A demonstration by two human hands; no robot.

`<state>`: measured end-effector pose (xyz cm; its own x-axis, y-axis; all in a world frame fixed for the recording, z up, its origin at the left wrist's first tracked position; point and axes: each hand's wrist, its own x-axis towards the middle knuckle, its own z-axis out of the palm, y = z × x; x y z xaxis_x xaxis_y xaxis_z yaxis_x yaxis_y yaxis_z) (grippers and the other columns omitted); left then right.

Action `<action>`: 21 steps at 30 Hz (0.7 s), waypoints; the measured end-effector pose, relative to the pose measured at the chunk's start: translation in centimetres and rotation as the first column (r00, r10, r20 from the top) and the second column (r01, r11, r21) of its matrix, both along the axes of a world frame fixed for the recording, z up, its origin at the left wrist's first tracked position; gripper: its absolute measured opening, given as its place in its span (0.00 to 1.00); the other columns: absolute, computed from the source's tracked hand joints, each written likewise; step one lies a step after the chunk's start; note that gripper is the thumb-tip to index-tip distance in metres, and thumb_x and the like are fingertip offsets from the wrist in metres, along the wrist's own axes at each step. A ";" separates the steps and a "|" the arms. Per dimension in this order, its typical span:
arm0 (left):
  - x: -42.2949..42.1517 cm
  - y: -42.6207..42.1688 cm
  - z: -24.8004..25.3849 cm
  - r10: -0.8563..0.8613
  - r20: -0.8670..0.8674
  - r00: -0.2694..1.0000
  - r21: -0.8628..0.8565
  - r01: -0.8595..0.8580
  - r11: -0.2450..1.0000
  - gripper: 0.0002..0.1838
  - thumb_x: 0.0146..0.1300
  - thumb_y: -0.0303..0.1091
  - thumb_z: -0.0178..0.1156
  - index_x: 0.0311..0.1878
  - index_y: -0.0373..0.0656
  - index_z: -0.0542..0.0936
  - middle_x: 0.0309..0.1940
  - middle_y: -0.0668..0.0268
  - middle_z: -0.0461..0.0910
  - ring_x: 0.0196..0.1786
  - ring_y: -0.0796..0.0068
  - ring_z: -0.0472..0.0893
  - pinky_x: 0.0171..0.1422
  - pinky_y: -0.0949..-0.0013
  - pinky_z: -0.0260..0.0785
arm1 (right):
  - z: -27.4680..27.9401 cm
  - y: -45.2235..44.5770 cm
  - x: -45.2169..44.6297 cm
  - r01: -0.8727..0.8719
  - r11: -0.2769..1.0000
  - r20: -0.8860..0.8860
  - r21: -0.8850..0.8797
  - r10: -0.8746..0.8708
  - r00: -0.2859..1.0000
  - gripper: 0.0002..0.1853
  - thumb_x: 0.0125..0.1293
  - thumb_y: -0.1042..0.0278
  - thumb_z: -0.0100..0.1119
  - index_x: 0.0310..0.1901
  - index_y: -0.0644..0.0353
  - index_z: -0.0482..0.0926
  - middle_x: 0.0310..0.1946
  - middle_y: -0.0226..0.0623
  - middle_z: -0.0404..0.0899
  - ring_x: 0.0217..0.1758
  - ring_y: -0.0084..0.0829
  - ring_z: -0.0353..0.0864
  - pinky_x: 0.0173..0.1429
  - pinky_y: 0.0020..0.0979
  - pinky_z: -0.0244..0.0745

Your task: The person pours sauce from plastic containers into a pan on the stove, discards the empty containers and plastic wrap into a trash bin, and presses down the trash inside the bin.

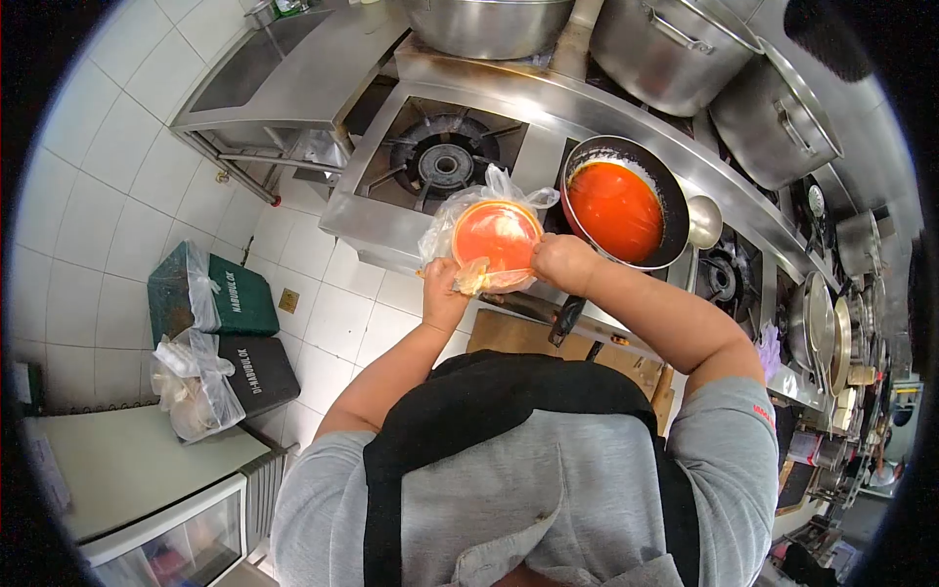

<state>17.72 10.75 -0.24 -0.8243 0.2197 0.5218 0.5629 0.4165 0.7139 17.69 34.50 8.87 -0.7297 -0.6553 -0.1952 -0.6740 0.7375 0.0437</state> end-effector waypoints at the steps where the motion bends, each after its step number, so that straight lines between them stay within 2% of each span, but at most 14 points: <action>1: 0.1 0.1 0.3 -0.015 -0.004 1.000 -0.031 0.015 0.999 0.18 0.41 0.24 0.66 0.40 0.45 0.79 0.32 0.63 0.69 0.36 0.64 0.70 0.42 0.67 0.65 | 1.0 -0.6 0.1 0.003 1.000 0.001 -0.002 -0.003 1.000 0.07 0.49 0.63 0.58 0.23 0.57 0.77 0.24 0.37 0.75 0.34 0.39 0.76 0.38 0.35 0.73; 3: 0.4 0.1 0.9 -0.026 -0.008 1.000 -0.065 0.026 0.998 0.19 0.42 0.24 0.65 0.42 0.46 0.79 0.32 0.64 0.69 0.36 0.64 0.70 0.42 0.67 0.65 | 3.6 -1.2 0.0 0.252 0.949 0.266 0.187 -0.296 0.917 0.13 0.50 0.64 0.57 0.37 0.58 0.81 0.33 0.42 0.80 0.39 0.41 0.80 0.43 0.38 0.74; 4: 0.6 0.2 1.0 -0.036 0.006 0.999 -0.066 0.036 0.997 0.19 0.43 0.24 0.64 0.43 0.45 0.79 0.35 0.63 0.69 0.38 0.63 0.70 0.44 0.67 0.65 | 4.6 -1.2 0.1 0.249 0.951 0.267 0.184 -0.292 0.918 0.13 0.50 0.64 0.57 0.37 0.58 0.81 0.33 0.42 0.80 0.39 0.41 0.80 0.43 0.38 0.74; 6: 1.2 0.1 0.6 -0.037 0.022 0.999 -0.070 0.038 0.997 0.19 0.44 0.25 0.64 0.44 0.44 0.78 0.37 0.61 0.68 0.39 0.62 0.71 0.46 0.66 0.66 | 5.7 -0.8 0.3 0.296 0.951 0.515 0.092 -0.300 0.803 0.18 0.52 0.58 0.59 0.46 0.48 0.79 0.36 0.41 0.80 0.41 0.42 0.79 0.46 0.40 0.73; 7: 1.6 0.0 -0.1 -0.012 0.035 0.999 -0.099 0.015 0.995 0.21 0.45 0.28 0.64 0.47 0.44 0.76 0.41 0.60 0.68 0.43 0.60 0.71 0.48 0.64 0.67 | 5.1 -0.6 0.0 0.317 0.943 0.540 0.099 -0.319 0.779 0.21 0.52 0.58 0.59 0.52 0.37 0.76 0.39 0.39 0.80 0.43 0.40 0.79 0.49 0.39 0.72; 9: 2.6 -0.2 -0.8 0.018 0.049 0.999 -0.128 -0.012 0.992 0.24 0.45 0.31 0.65 0.50 0.44 0.74 0.44 0.59 0.67 0.48 0.58 0.71 0.49 0.61 0.68 | 5.9 -1.1 0.0 0.298 0.939 0.566 0.173 -0.342 0.750 0.23 0.53 0.58 0.59 0.54 0.36 0.74 0.44 0.38 0.78 0.47 0.40 0.77 0.52 0.40 0.70; 11: 3.6 -0.3 -1.0 0.003 0.154 0.988 -0.269 0.039 0.962 0.33 0.47 0.33 0.65 0.59 0.41 0.65 0.55 0.54 0.61 0.56 0.56 0.69 0.55 0.61 0.68 | 6.3 -1.6 0.2 0.282 0.928 0.587 0.246 -0.374 0.719 0.24 0.54 0.58 0.58 0.56 0.34 0.72 0.49 0.38 0.76 0.51 0.40 0.75 0.54 0.42 0.68; 14: 3.3 -0.8 0.7 -0.059 0.328 0.943 -0.261 0.151 0.953 0.39 0.46 0.32 0.64 0.63 0.41 0.59 0.63 0.50 0.54 0.60 0.57 0.67 0.56 0.62 0.67 | 3.7 -1.9 0.4 0.191 0.941 0.486 0.280 -0.311 0.816 0.27 0.51 0.60 0.61 0.55 0.31 0.72 0.48 0.36 0.77 0.55 0.41 0.73 0.60 0.48 0.62; 15: 3.3 -1.2 0.4 -0.056 0.328 0.943 -0.263 0.148 0.953 0.39 0.46 0.32 0.64 0.63 0.41 0.59 0.63 0.50 0.54 0.60 0.57 0.67 0.56 0.62 0.67 | 1.7 -2.1 0.3 0.142 0.941 0.453 0.306 -0.275 0.848 0.27 0.51 0.60 0.62 0.55 0.29 0.72 0.49 0.36 0.76 0.56 0.42 0.71 0.61 0.51 0.59; 17: 2.9 -1.9 -0.2 -0.134 0.299 0.945 -0.507 0.276 0.817 0.41 0.45 0.28 0.61 0.65 0.39 0.55 0.66 0.48 0.49 0.64 0.54 0.62 0.62 0.61 0.63 | 1.0 -2.8 0.8 0.091 0.939 0.415 0.332 -0.232 0.880 0.26 0.51 0.59 0.62 0.55 0.28 0.72 0.50 0.36 0.76 0.58 0.43 0.70 0.61 0.54 0.56; 18: 2.7 -2.1 0.1 -0.131 0.292 0.947 -0.510 0.270 0.817 0.41 0.45 0.28 0.61 0.65 0.39 0.55 0.66 0.48 0.49 0.64 0.54 0.62 0.62 0.61 0.63 | 2.1 -3.5 1.7 0.101 0.941 0.348 0.324 -0.217 0.912 0.25 0.54 0.58 0.59 0.56 0.29 0.71 0.57 0.38 0.68 0.62 0.42 0.64 0.62 0.52 0.56; 19: 2.8 -2.4 0.4 -0.165 0.172 0.971 -0.541 0.233 0.808 0.41 0.44 0.27 0.59 0.65 0.40 0.55 0.66 0.48 0.50 0.65 0.53 0.60 0.65 0.60 0.59 | 3.0 -4.1 2.2 0.111 0.943 0.282 0.314 -0.204 0.937 0.24 0.57 0.56 0.55 0.57 0.30 0.70 0.63 0.40 0.61 0.67 0.42 0.59 0.63 0.50 0.56; 20: 2.8 -2.6 0.7 -0.201 0.052 0.978 -0.567 0.194 0.801 0.41 0.43 0.25 0.58 0.65 0.41 0.55 0.66 0.48 0.50 0.67 0.51 0.57 0.68 0.60 0.55 | 3.6 -4.5 1.8 0.111 0.943 0.281 0.313 -0.204 0.938 0.24 0.57 0.56 0.55 0.57 0.30 0.70 0.63 0.40 0.61 0.67 0.42 0.59 0.63 0.50 0.56; 21: 2.6 -3.0 0.6 -0.200 0.051 0.978 -0.567 0.193 0.801 0.41 0.43 0.25 0.58 0.65 0.41 0.55 0.66 0.48 0.50 0.67 0.51 0.57 0.68 0.60 0.55 | 4.1 -4.8 0.9 0.232 0.886 0.397 0.400 -0.396 0.828 0.22 0.56 0.58 0.55 0.56 0.37 0.72 0.59 0.40 0.67 0.62 0.42 0.65 0.61 0.46 0.61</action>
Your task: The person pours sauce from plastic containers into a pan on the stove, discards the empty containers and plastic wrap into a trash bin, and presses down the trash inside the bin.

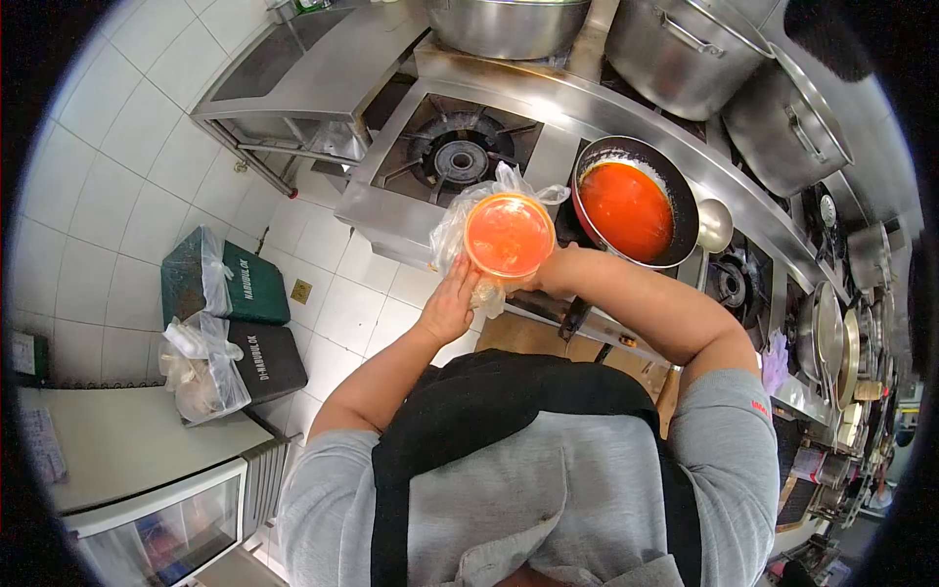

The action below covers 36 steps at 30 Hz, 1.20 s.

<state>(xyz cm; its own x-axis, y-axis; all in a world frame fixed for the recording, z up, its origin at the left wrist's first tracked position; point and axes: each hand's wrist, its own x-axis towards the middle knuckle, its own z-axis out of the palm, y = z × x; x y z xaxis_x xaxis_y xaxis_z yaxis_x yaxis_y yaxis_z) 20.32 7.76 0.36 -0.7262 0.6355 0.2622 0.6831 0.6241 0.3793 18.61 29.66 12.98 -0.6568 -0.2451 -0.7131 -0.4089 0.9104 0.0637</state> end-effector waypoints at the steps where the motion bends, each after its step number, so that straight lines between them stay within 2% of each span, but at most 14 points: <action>1: -0.3 -0.4 0.0 -0.023 0.057 0.998 0.023 0.022 1.000 0.41 0.42 0.25 0.57 0.65 0.40 0.56 0.66 0.48 0.51 0.68 0.50 0.54 0.70 0.59 0.51 | 0.4 -0.1 -0.9 0.184 0.980 0.145 0.081 -0.194 0.970 0.21 0.56 0.59 0.54 0.54 0.43 0.74 0.55 0.41 0.72 0.57 0.42 0.71 0.58 0.42 0.65; 4: -1.2 -1.2 0.3 -0.059 0.151 0.987 0.083 0.047 0.995 0.38 0.43 0.26 0.57 0.63 0.40 0.58 0.65 0.48 0.54 0.69 0.48 0.52 0.71 0.59 0.48 | 1.6 2.2 -3.2 -0.054 0.975 0.181 -0.215 0.094 0.979 0.16 0.55 0.62 0.54 0.46 0.53 0.79 0.40 0.42 0.80 0.45 0.42 0.78 0.51 0.37 0.71; 6: -1.3 -1.1 1.0 -0.086 0.193 0.977 0.124 0.063 0.990 0.37 0.45 0.26 0.58 0.62 0.39 0.60 0.64 0.48 0.55 0.68 0.48 0.53 0.70 0.59 0.49 | 2.3 2.0 -4.4 0.067 0.938 -0.045 -0.341 -0.088 0.995 0.13 0.54 0.64 0.54 0.41 0.54 0.79 0.30 0.42 0.81 0.39 0.41 0.79 0.46 0.38 0.72; 8: -1.4 -0.3 2.2 -0.040 0.247 0.968 0.419 -0.070 0.905 0.30 0.49 0.31 0.60 0.57 0.36 0.64 0.59 0.48 0.61 0.63 0.50 0.61 0.66 0.58 0.55 | 1.7 1.3 -5.4 0.028 0.813 -0.355 -0.581 -0.285 0.890 0.11 0.54 0.64 0.54 0.38 0.57 0.78 0.32 0.44 0.79 0.41 0.43 0.78 0.47 0.40 0.71; 10: -1.4 0.6 2.1 0.064 0.282 0.957 0.441 -0.189 0.877 0.28 0.50 0.33 0.62 0.55 0.35 0.65 0.56 0.49 0.63 0.59 0.53 0.64 0.62 0.59 0.59 | -0.3 0.7 -6.9 -0.034 0.753 -0.445 -0.657 -0.351 0.824 0.12 0.52 0.65 0.57 0.39 0.57 0.78 0.36 0.44 0.78 0.43 0.44 0.77 0.48 0.41 0.71; 12: -1.9 2.3 2.6 0.312 0.333 0.890 0.449 -0.440 0.778 0.26 0.50 0.35 0.66 0.48 0.31 0.68 0.45 0.52 0.70 0.43 0.63 0.73 0.48 0.64 0.69 | -3.1 0.1 -9.8 0.040 0.876 -0.466 -0.480 -0.293 0.835 0.18 0.44 0.63 0.66 0.38 0.60 0.78 0.38 0.47 0.78 0.45 0.44 0.76 0.49 0.41 0.71; 13: -2.9 2.8 2.3 0.286 0.327 0.901 0.459 -0.416 0.785 0.26 0.50 0.35 0.66 0.48 0.31 0.68 0.45 0.52 0.70 0.43 0.63 0.73 0.48 0.64 0.69 | -1.5 -0.5 -9.5 0.074 0.885 -0.472 -0.460 -0.314 0.824 0.19 0.43 0.61 0.66 0.37 0.60 0.78 0.37 0.47 0.78 0.45 0.43 0.76 0.49 0.40 0.72; 15: -5.5 3.1 1.4 0.187 0.632 0.752 0.423 -0.536 0.730 0.21 0.51 0.31 0.65 0.46 0.31 0.70 0.38 0.58 0.76 0.37 0.72 0.76 0.42 0.71 0.70 | -3.0 -0.5 -11.8 0.122 0.875 -0.466 -0.468 -0.362 0.807 0.22 0.40 0.59 0.69 0.38 0.60 0.78 0.37 0.46 0.78 0.45 0.43 0.76 0.49 0.39 0.72; 17: -7.0 3.9 3.9 0.203 0.588 0.783 0.404 -0.502 0.765 0.19 0.51 0.28 0.64 0.44 0.30 0.71 0.32 0.62 0.78 0.32 0.77 0.76 0.37 0.75 0.70 | -2.8 -0.5 -13.3 0.225 0.894 -0.228 -0.387 -0.329 0.916 0.26 0.36 0.57 0.72 0.40 0.59 0.79 0.39 0.42 0.79 0.46 0.41 0.77 0.48 0.37 0.73; 21: -12.9 3.6 2.4 0.188 0.676 0.713 0.280 -0.485 0.829 0.15 0.50 0.26 0.64 0.41 0.33 0.74 0.30 0.64 0.77 0.31 0.80 0.75 0.34 0.76 0.69 | -3.5 -0.3 -15.9 0.178 0.925 -0.146 -0.335 -0.237 0.960 0.28 0.34 0.55 0.74 0.41 0.57 0.80 0.39 0.39 0.80 0.43 0.37 0.78 0.46 0.35 0.73; 23: -13.3 4.1 6.5 0.128 0.868 0.480 0.077 -0.384 0.920 0.10 0.48 0.27 0.65 0.36 0.37 0.78 0.28 0.67 0.77 0.29 0.80 0.75 0.30 0.76 0.67 | -3.2 -0.8 -16.5 0.042 0.964 -0.078 -0.261 -0.065 0.995 0.27 0.34 0.55 0.74 0.40 0.56 0.80 0.38 0.37 0.80 0.39 0.35 0.79 0.42 0.35 0.74; 25: -15.1 4.2 5.5 0.134 0.892 0.431 0.034 -0.359 0.933 0.09 0.46 0.28 0.67 0.32 0.40 0.80 0.26 0.68 0.77 0.26 0.80 0.74 0.28 0.76 0.66 | -3.1 -0.8 -16.9 0.125 0.952 0.012 -0.279 -0.127 0.992 0.26 0.35 0.56 0.73 0.40 0.57 0.80 0.37 0.39 0.80 0.36 0.35 0.79 0.40 0.36 0.74; 29: -16.2 5.0 5.9 0.288 0.597 0.749 -0.241 -0.175 0.955 0.16 0.39 0.32 0.71 0.33 0.39 0.79 0.28 0.62 0.79 0.29 0.71 0.77 0.33 0.67 0.69 | -3.7 -0.9 -17.5 0.153 0.951 0.029 -0.269 -0.151 0.988 0.26 0.37 0.58 0.73 0.41 0.59 0.80 0.37 0.40 0.80 0.37 0.36 0.79 0.40 0.37 0.74; 36: -15.0 5.7 7.4 0.324 0.526 0.786 -0.256 -0.217 0.942 0.21 0.38 0.37 0.73 0.34 0.39 0.76 0.35 0.53 0.79 0.39 0.56 0.79 0.42 0.62 0.70 | -3.8 -0.4 -16.5 0.177 0.902 -0.015 -0.394 -0.198 0.980 0.27 0.35 0.60 0.74 0.41 0.60 0.77 0.37 0.42 0.78 0.44 0.39 0.77 0.45 0.36 0.71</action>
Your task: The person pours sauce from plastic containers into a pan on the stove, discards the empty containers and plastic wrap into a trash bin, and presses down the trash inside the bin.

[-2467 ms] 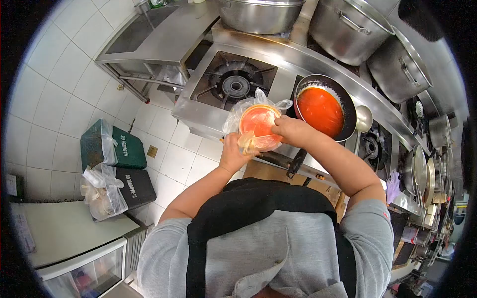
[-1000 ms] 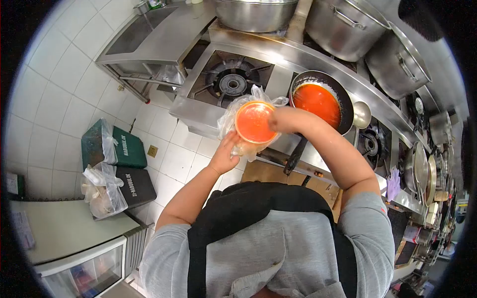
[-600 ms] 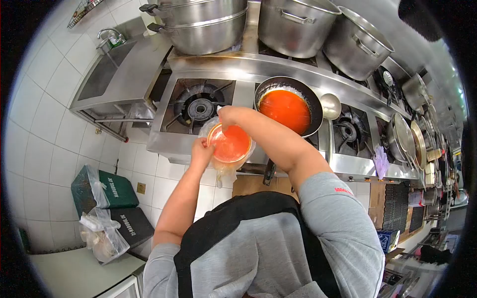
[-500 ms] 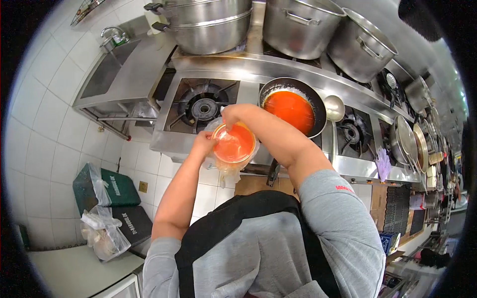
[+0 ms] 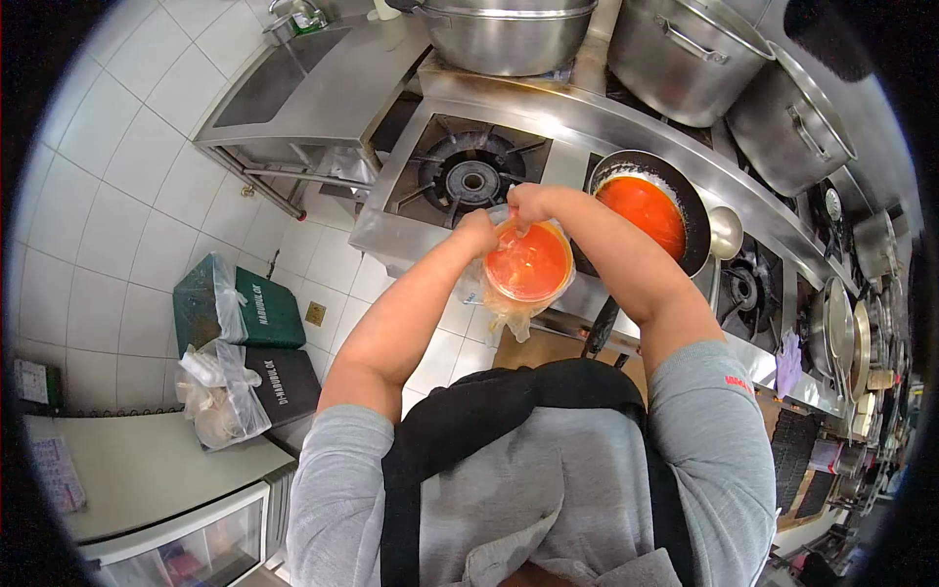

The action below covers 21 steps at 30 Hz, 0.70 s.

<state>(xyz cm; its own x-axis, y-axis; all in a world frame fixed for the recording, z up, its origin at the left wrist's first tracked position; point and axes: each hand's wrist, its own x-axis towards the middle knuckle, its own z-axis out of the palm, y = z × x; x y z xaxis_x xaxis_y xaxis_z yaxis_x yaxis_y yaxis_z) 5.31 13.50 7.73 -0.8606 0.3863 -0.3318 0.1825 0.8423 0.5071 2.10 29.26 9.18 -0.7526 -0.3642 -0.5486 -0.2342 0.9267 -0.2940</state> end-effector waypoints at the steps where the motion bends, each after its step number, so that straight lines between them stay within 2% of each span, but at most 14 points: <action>1: 0.2 0.1 0.4 0.003 -0.019 1.000 -0.026 -0.003 1.000 0.23 0.38 0.37 0.73 0.37 0.37 0.76 0.38 0.52 0.79 0.43 0.57 0.79 0.45 0.62 0.71 | 0.1 0.0 0.2 -0.010 1.000 -0.042 -0.012 0.009 0.999 0.26 0.35 0.61 0.74 0.39 0.61 0.77 0.36 0.42 0.78 0.43 0.39 0.77 0.45 0.36 0.71; 2: 0.3 0.2 0.8 0.004 -0.039 0.999 -0.052 -0.006 0.999 0.25 0.38 0.37 0.73 0.39 0.36 0.77 0.41 0.51 0.78 0.46 0.57 0.79 0.49 0.62 0.72 | 0.3 0.2 0.6 -0.009 1.000 -0.042 -0.012 0.009 0.999 0.26 0.35 0.61 0.74 0.39 0.61 0.77 0.36 0.42 0.78 0.43 0.39 0.77 0.45 0.36 0.71; 4: 0.8 0.0 1.2 0.000 -0.062 0.998 -0.041 -0.002 0.999 0.25 0.39 0.37 0.73 0.40 0.36 0.76 0.41 0.50 0.78 0.46 0.56 0.78 0.50 0.62 0.71 | 0.6 0.4 1.2 0.022 0.995 -0.133 -0.100 -0.036 0.990 0.23 0.34 0.64 0.74 0.35 0.61 0.77 0.34 0.41 0.78 0.41 0.39 0.77 0.43 0.36 0.71; 6: 0.7 0.0 0.9 -0.005 -0.086 0.996 -0.031 0.003 1.000 0.24 0.40 0.37 0.73 0.40 0.36 0.76 0.42 0.50 0.78 0.47 0.56 0.78 0.51 0.62 0.71 | 0.6 0.6 1.3 0.023 0.991 -0.129 -0.130 -0.040 0.991 0.23 0.34 0.65 0.74 0.34 0.61 0.77 0.33 0.41 0.78 0.40 0.39 0.77 0.42 0.36 0.71; 8: 0.6 -0.1 -0.5 0.048 -0.181 0.982 0.045 -0.041 0.998 0.19 0.41 0.38 0.71 0.33 0.39 0.75 0.35 0.53 0.79 0.41 0.55 0.78 0.46 0.61 0.70 | 0.2 0.8 1.3 0.023 0.987 -0.121 -0.160 -0.043 0.992 0.22 0.34 0.66 0.74 0.33 0.61 0.77 0.33 0.41 0.78 0.39 0.39 0.76 0.41 0.35 0.71; 11: 1.0 -0.3 -0.1 0.050 -0.210 0.976 0.059 -0.038 0.998 0.19 0.41 0.39 0.71 0.33 0.39 0.75 0.35 0.54 0.79 0.40 0.56 0.79 0.45 0.62 0.70 | 0.0 0.8 1.6 0.040 0.979 -0.164 -0.198 -0.074 0.984 0.22 0.33 0.66 0.75 0.33 0.61 0.77 0.31 0.41 0.77 0.37 0.39 0.77 0.41 0.36 0.72; 12: 0.8 -0.4 -0.3 0.047 -0.210 0.976 0.059 -0.036 0.998 0.19 0.41 0.39 0.71 0.33 0.39 0.75 0.35 0.54 0.79 0.40 0.56 0.79 0.45 0.62 0.70 | -0.1 0.6 1.6 0.024 0.983 -0.204 -0.180 -0.062 0.977 0.21 0.34 0.66 0.74 0.33 0.61 0.77 0.31 0.41 0.78 0.37 0.39 0.77 0.41 0.36 0.72; 14: 0.2 -0.6 -0.5 0.044 -0.071 0.996 0.082 -0.038 0.996 0.19 0.42 0.39 0.70 0.32 0.39 0.75 0.33 0.55 0.79 0.39 0.59 0.79 0.44 0.64 0.70 | 0.0 0.7 1.8 0.010 0.987 -0.247 -0.159 -0.050 0.968 0.21 0.35 0.66 0.74 0.33 0.61 0.77 0.31 0.41 0.78 0.37 0.39 0.77 0.41 0.35 0.72; 17: 0.0 -0.6 -0.1 0.035 -0.022 0.999 0.054 -0.033 0.998 0.19 0.42 0.38 0.71 0.32 0.39 0.74 0.33 0.56 0.79 0.38 0.62 0.78 0.43 0.65 0.69 | 1.8 1.3 2.6 0.038 0.993 -0.200 -0.109 -0.060 0.978 0.18 0.39 0.65 0.72 0.33 0.61 0.78 0.30 0.38 0.79 0.33 0.34 0.78 0.36 0.34 0.73; 18: -0.1 -0.8 -0.5 0.034 -0.045 0.998 0.061 -0.032 0.998 0.18 0.42 0.37 0.71 0.32 0.40 0.74 0.31 0.59 0.79 0.34 0.66 0.78 0.38 0.66 0.70 | 1.9 2.0 2.7 0.171 0.981 -0.010 -0.092 -0.173 0.985 0.17 0.41 0.65 0.71 0.33 0.60 0.78 0.29 0.37 0.78 0.31 0.31 0.78 0.32 0.32 0.74; 19: -0.2 -0.9 -0.9 0.032 -0.045 0.998 0.065 -0.029 0.997 0.18 0.42 0.37 0.71 0.32 0.40 0.74 0.31 0.59 0.79 0.34 0.66 0.78 0.38 0.66 0.70 | 2.0 2.7 3.0 0.296 0.954 0.179 -0.049 -0.284 0.942 0.16 0.44 0.65 0.70 0.33 0.60 0.78 0.29 0.36 0.78 0.29 0.28 0.77 0.29 0.30 0.74; 20: -0.4 -1.2 -1.2 0.040 0.054 0.998 0.121 -0.046 0.992 0.19 0.41 0.40 0.71 0.31 0.38 0.77 0.32 0.56 0.80 0.35 0.62 0.79 0.40 0.65 0.71 | 1.8 3.4 3.2 0.297 0.954 0.178 -0.043 -0.286 0.942 0.16 0.44 0.65 0.70 0.33 0.60 0.78 0.29 0.36 0.78 0.29 0.28 0.77 0.29 0.30 0.74; 21: -0.6 -1.5 -1.7 0.043 0.153 0.987 0.175 -0.070 0.982 0.21 0.40 0.42 0.72 0.31 0.35 0.79 0.32 0.53 0.80 0.37 0.57 0.80 0.42 0.64 0.72 | 0.7 4.2 3.3 0.370 0.921 0.192 -0.124 -0.344 0.919 0.16 0.43 0.63 0.71 0.33 0.61 0.79 0.29 0.37 0.79 0.28 0.30 0.78 0.29 0.30 0.74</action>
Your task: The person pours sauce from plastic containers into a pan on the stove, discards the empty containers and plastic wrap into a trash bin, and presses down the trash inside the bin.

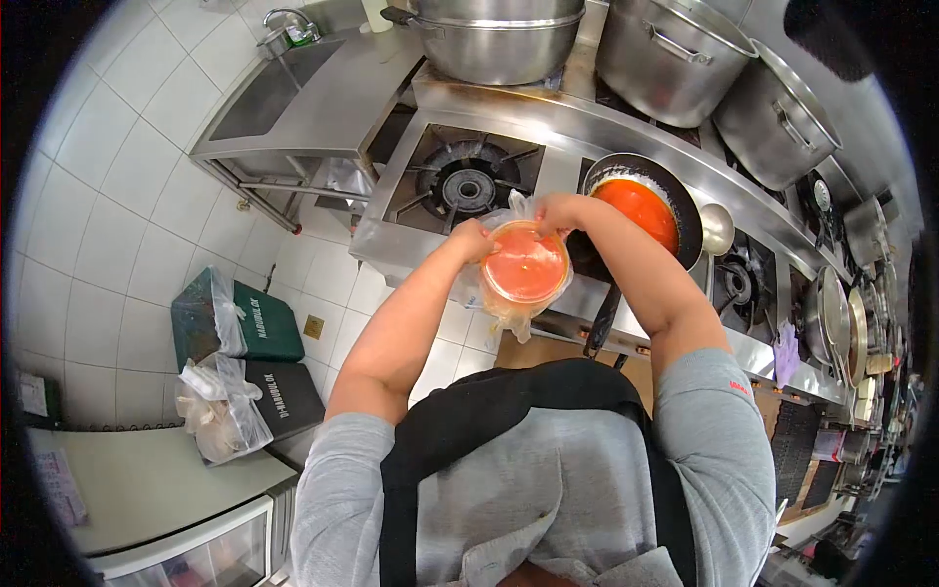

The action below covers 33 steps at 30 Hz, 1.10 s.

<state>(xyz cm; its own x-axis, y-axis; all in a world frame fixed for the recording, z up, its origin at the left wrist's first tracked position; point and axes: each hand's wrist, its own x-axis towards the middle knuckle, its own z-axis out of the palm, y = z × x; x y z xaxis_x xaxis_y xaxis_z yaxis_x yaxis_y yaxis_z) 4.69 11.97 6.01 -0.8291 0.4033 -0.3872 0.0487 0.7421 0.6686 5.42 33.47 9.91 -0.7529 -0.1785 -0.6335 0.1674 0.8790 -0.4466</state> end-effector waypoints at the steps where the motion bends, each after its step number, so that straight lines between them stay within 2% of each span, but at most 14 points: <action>1: -0.1 -0.3 -0.4 0.003 0.002 1.000 0.007 -0.003 1.000 0.21 0.40 0.42 0.72 0.31 0.35 0.79 0.32 0.53 0.80 0.37 0.57 0.80 0.42 0.64 0.72 | -0.9 0.6 0.1 0.076 0.994 -0.009 -0.082 -0.077 0.997 0.17 0.42 0.62 0.71 0.32 0.61 0.79 0.29 0.38 0.79 0.28 0.31 0.79 0.28 0.31 0.75; 3: -0.1 -0.8 -1.4 0.044 0.359 0.932 0.254 -0.143 0.957 0.21 0.41 0.44 0.71 0.30 0.34 0.80 0.31 0.53 0.81 0.34 0.57 0.81 0.39 0.64 0.73 | -1.3 0.5 0.2 0.149 0.975 -0.007 -0.163 -0.152 0.988 0.17 0.42 0.61 0.72 0.32 0.62 0.80 0.29 0.39 0.80 0.28 0.33 0.80 0.28 0.31 0.76; 4: -0.3 -0.7 -1.8 0.045 0.362 0.931 0.254 -0.145 0.956 0.21 0.41 0.44 0.71 0.30 0.34 0.80 0.31 0.53 0.81 0.34 0.57 0.81 0.39 0.64 0.73 | -0.9 -0.1 0.3 0.128 0.990 -0.089 -0.063 -0.134 0.987 0.16 0.41 0.64 0.72 0.30 0.61 0.77 0.26 0.37 0.78 0.26 0.31 0.78 0.28 0.31 0.75; 5: -0.6 -0.4 -2.2 0.044 0.226 0.973 0.126 -0.074 0.989 0.22 0.41 0.44 0.72 0.32 0.34 0.80 0.33 0.51 0.80 0.36 0.56 0.80 0.40 0.65 0.73 | -0.5 -0.8 0.5 0.115 0.993 -0.169 0.037 -0.107 0.980 0.15 0.40 0.68 0.72 0.28 0.61 0.75 0.23 0.35 0.75 0.24 0.29 0.76 0.28 0.31 0.73; 6: -0.4 -0.1 -1.7 0.019 0.086 0.996 -0.014 -0.018 1.000 0.24 0.41 0.45 0.72 0.34 0.33 0.80 0.35 0.49 0.80 0.38 0.56 0.80 0.41 0.65 0.73 | -0.7 -1.0 0.6 0.116 0.993 -0.166 0.035 -0.109 0.980 0.15 0.40 0.68 0.72 0.28 0.61 0.75 0.23 0.35 0.75 0.24 0.29 0.76 0.28 0.31 0.73; 7: -0.2 0.1 -1.1 0.016 0.086 0.996 -0.015 -0.014 1.000 0.24 0.41 0.45 0.72 0.34 0.33 0.80 0.35 0.49 0.80 0.38 0.56 0.80 0.41 0.65 0.73 | -0.8 -1.1 0.7 0.059 0.994 -0.248 0.095 -0.033 0.968 0.16 0.40 0.68 0.72 0.28 0.60 0.75 0.24 0.36 0.75 0.25 0.30 0.76 0.29 0.32 0.73; 9: 0.1 0.6 -0.1 -0.128 -0.124 0.984 -0.218 0.099 0.971 0.22 0.41 0.39 0.72 0.35 0.38 0.73 0.27 0.59 0.78 0.28 0.67 0.79 0.35 0.66 0.72 | -0.7 -1.1 0.7 0.010 0.987 -0.327 0.163 0.045 0.944 0.16 0.39 0.67 0.72 0.29 0.60 0.75 0.24 0.36 0.76 0.26 0.31 0.76 0.30 0.32 0.73; 11: 0.4 0.7 0.0 -0.097 -0.141 0.985 -0.205 0.066 0.976 0.24 0.40 0.40 0.72 0.37 0.38 0.73 0.30 0.57 0.78 0.31 0.64 0.79 0.38 0.64 0.72 | -0.6 -1.3 0.8 0.008 0.991 -0.272 0.137 0.030 0.962 0.19 0.36 0.63 0.73 0.32 0.59 0.79 0.29 0.39 0.80 0.36 0.36 0.79 0.41 0.34 0.74; 14: 1.2 0.8 0.3 -0.041 -0.239 0.970 -0.178 -0.002 0.984 0.26 0.39 0.40 0.73 0.39 0.37 0.73 0.35 0.53 0.78 0.37 0.59 0.79 0.43 0.62 0.72 | -1.4 -0.8 1.0 -0.012 0.995 -0.408 0.096 0.050 0.912 0.18 0.36 0.65 0.73 0.32 0.58 0.79 0.29 0.38 0.80 0.36 0.35 0.79 0.40 0.34 0.74; 15: 1.7 0.8 0.6 -0.019 -0.318 0.948 -0.157 -0.033 0.987 0.26 0.38 0.39 0.73 0.39 0.37 0.73 0.37 0.51 0.78 0.41 0.56 0.79 0.46 0.61 0.71 | -1.5 -0.7 0.8 -0.009 0.995 -0.408 0.096 0.048 0.912 0.18 0.36 0.65 0.73 0.32 0.58 0.79 0.29 0.38 0.80 0.36 0.35 0.79 0.40 0.34 0.74; 18: 2.6 1.0 1.6 0.039 -0.321 0.946 -0.120 -0.082 0.989 0.26 0.39 0.38 0.72 0.39 0.36 0.73 0.42 0.50 0.76 0.47 0.53 0.76 0.49 0.60 0.70 | -1.3 -0.4 0.2 -0.088 0.996 -0.300 -0.012 0.080 0.951 0.17 0.38 0.69 0.73 0.31 0.59 0.77 0.27 0.35 0.78 0.33 0.30 0.77 0.38 0.31 0.73; 27: 2.8 0.7 1.6 0.029 -0.318 0.948 -0.099 -0.064 0.993 0.26 0.40 0.38 0.73 0.39 0.36 0.73 0.42 0.50 0.74 0.48 0.52 0.74 0.51 0.59 0.68 | -1.4 -1.0 0.4 -0.061 0.998 -0.359 0.033 0.068 0.931 0.20 0.36 0.73 0.73 0.34 0.61 0.75 0.29 0.35 0.78 0.33 0.31 0.77 0.39 0.31 0.73; 29: 3.2 0.7 2.1 0.054 -0.317 0.947 -0.086 -0.086 0.993 0.25 0.40 0.38 0.73 0.39 0.36 0.73 0.42 0.50 0.73 0.48 0.52 0.74 0.51 0.59 0.68 | -1.5 -1.0 0.7 -0.078 0.997 -0.474 0.009 0.073 0.877 0.20 0.36 0.73 0.72 0.34 0.61 0.75 0.28 0.35 0.77 0.33 0.31 0.76 0.38 0.32 0.73; 33: 3.1 0.9 1.6 0.048 -0.343 0.938 -0.076 -0.078 0.994 0.22 0.42 0.36 0.72 0.37 0.36 0.73 0.42 0.50 0.73 0.48 0.51 0.74 0.51 0.59 0.68 | -0.5 -0.9 0.8 -0.055 0.998 -0.408 0.038 0.066 0.911 0.20 0.35 0.72 0.72 0.34 0.61 0.75 0.28 0.35 0.77 0.33 0.32 0.77 0.39 0.32 0.73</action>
